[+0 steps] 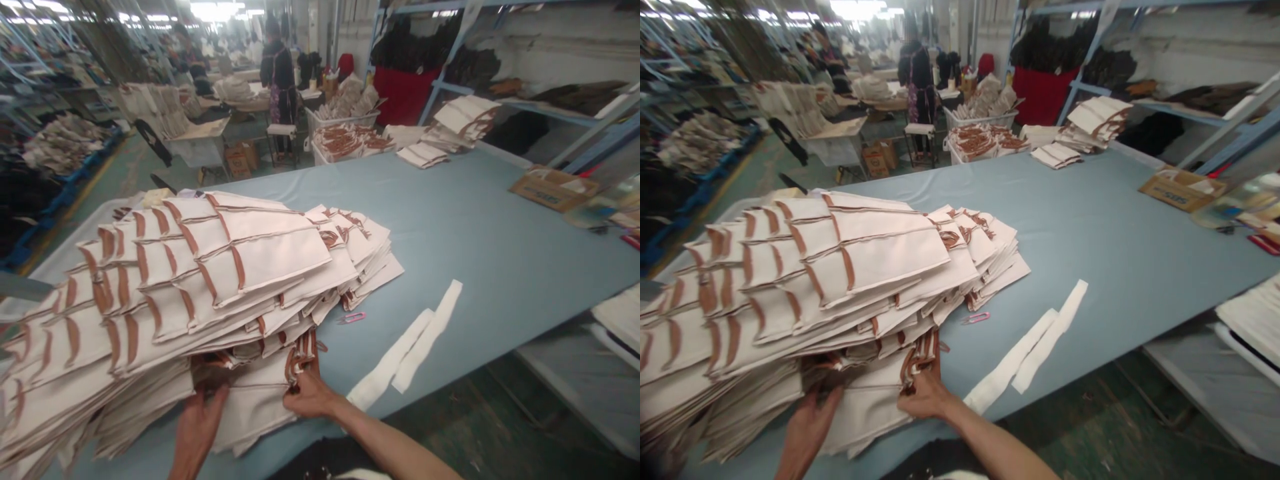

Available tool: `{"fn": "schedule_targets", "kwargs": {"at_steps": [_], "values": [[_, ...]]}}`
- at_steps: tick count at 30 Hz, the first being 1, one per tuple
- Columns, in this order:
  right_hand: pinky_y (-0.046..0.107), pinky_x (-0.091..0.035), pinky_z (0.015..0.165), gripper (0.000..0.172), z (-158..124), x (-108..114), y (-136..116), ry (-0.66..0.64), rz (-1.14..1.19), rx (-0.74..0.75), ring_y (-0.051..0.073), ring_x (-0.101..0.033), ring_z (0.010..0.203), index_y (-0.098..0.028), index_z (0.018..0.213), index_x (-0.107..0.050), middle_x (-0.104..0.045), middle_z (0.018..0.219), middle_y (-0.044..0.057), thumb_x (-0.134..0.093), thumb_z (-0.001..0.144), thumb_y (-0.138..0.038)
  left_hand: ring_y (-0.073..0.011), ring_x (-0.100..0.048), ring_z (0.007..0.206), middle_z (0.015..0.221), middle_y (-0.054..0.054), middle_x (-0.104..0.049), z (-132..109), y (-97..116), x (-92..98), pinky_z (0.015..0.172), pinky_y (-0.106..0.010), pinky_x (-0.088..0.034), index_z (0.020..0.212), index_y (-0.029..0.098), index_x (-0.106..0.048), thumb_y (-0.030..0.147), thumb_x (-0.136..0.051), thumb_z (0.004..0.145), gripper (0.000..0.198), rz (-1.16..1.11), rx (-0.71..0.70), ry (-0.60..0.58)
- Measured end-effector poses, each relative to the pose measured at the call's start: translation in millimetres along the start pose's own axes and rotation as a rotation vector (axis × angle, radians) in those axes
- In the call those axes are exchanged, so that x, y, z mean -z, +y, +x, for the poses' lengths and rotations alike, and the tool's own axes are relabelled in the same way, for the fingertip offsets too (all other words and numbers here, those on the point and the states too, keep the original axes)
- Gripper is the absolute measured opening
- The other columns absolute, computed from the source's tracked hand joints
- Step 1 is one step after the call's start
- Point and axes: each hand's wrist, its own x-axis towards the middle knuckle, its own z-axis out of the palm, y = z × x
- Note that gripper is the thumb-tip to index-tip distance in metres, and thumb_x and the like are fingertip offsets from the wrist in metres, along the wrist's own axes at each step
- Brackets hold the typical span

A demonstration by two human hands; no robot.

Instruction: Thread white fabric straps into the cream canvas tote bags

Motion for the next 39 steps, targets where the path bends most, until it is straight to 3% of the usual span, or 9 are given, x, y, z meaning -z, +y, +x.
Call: {"fn": "schedule_targets", "kwargs": {"at_steps": [3, 8, 12, 18, 25, 28, 31, 35, 39], "values": [[0.044, -0.055, 0.092, 0.03, 1, 1, 6, -0.033, 0.042, -0.023, 0.024, -0.067, 0.102, -0.016, 0.115, -0.068, -0.07, 0.115, 0.007, -0.069, 0.099, -0.04, -0.0367, -0.071, 0.104, 0.107, -0.017, -0.073, -20, 1, -8.3, 0.094, -0.054, -0.057, 0.109, 0.018, -0.068, 0.07, -0.053, 0.092, 0.056, -0.031, -0.089, 0.019], [0.028, -0.053, 0.066, 0.026, -19, 4, 16, -0.193, 0.118, -0.074, 0.014, -0.061, 0.07, -0.014, 0.091, -0.067, -0.065, 0.083, -0.001, -0.073, 0.097, -0.039, -0.0489, -0.06, 0.123, 0.125, -0.027, -0.065, -42, 11, -10.3, 0.108, -0.067, -0.045, 0.119, 0.014, -0.065, 0.07, -0.05, 0.09, 0.065, -0.061, -0.134, 0.101], [0.023, -0.047, 0.061, 0.032, -36, 15, 23, -0.226, 0.228, -0.128, 0.012, -0.057, 0.065, -0.017, 0.085, -0.064, -0.062, 0.073, -0.004, -0.071, 0.095, -0.047, -0.0497, -0.051, 0.137, 0.142, -0.027, -0.059, -60, 27, -10.3, 0.115, -0.07, -0.036, 0.128, 0.015, -0.065, 0.061, -0.059, 0.09, 0.06, -0.124, -0.163, 0.063], [0.026, -0.051, 0.059, 0.044, -45, 16, 31, -0.111, 0.273, -0.286, 0.012, -0.062, 0.063, -0.016, 0.091, -0.065, -0.066, 0.077, -0.001, -0.052, 0.107, -0.055, -0.0433, -0.048, 0.145, 0.148, -0.019, -0.062, -75, 73, -19.1, 0.126, -0.063, -0.027, 0.129, 0.019, -0.072, 0.049, -0.081, 0.077, 0.061, -0.353, -0.119, -0.075], [0.029, -0.057, 0.068, 0.029, -47, 29, 43, 0.03, 0.27, -0.331, 0.014, -0.066, 0.07, -0.015, 0.085, -0.069, -0.069, 0.08, -0.001, -0.07, 0.101, -0.039, -0.0429, -0.05, 0.144, 0.13, -0.014, -0.074, -43, 120, -22.3, 0.129, -0.056, -0.024, 0.107, 0.024, -0.079, 0.037, -0.1, 0.057, 0.055, -0.715, 0.27, -0.204], [0.031, -0.06, 0.071, 0.023, -39, 55, 46, 0.134, 0.383, -0.308, 0.015, -0.069, 0.075, -0.014, 0.101, -0.07, -0.072, 0.092, 0.002, -0.068, 0.102, -0.037, -0.0426, -0.065, 0.127, 0.123, -0.017, -0.077, -18, 133, -25.9, 0.115, -0.06, -0.046, 0.106, 0.018, -0.077, 0.037, -0.09, 0.073, 0.04, -0.942, 0.511, -0.341], [0.037, -0.062, 0.079, 0.027, -23, 89, 42, 0.309, 0.564, -0.215, 0.019, -0.071, 0.089, -0.014, 0.118, -0.067, -0.072, 0.109, 0.007, -0.065, 0.104, -0.038, -0.036, -0.076, 0.111, 0.122, -0.024, -0.076, 0, 151, -33.1, 0.095, -0.051, -0.062, 0.11, 0.011, -0.074, 0.027, -0.068, 0.092, 0.026, -1.229, 0.683, -0.463], [0.045, -0.061, 0.091, 0.036, 10, 125, 29, 0.492, 0.844, -0.056, 0.025, -0.069, 0.109, -0.017, 0.131, -0.063, -0.066, 0.131, 0.011, -0.065, 0.104, -0.039, -0.0297, -0.08, 0.102, 0.106, -0.021, -0.079, 11, 176, -46.9, 0.09, -0.042, -0.066, 0.125, 0.008, -0.066, 0.014, -0.053, 0.092, 0.036, -1.507, 0.8, -0.44], [0.044, -0.062, 0.089, 0.035, 48, 134, 9, 0.5, 1.052, 0.018, 0.024, -0.07, 0.106, -0.016, 0.13, -0.064, -0.068, 0.127, 0.01, -0.065, 0.104, -0.04, -0.0261, -0.081, 0.085, 0.093, -0.012, -0.08, 19, 192, -59.2, 0.082, -0.042, -0.069, 0.142, 0.017, -0.06, 0.01, -0.05, 0.091, 0.053, -1.654, 0.857, -0.362]]}}
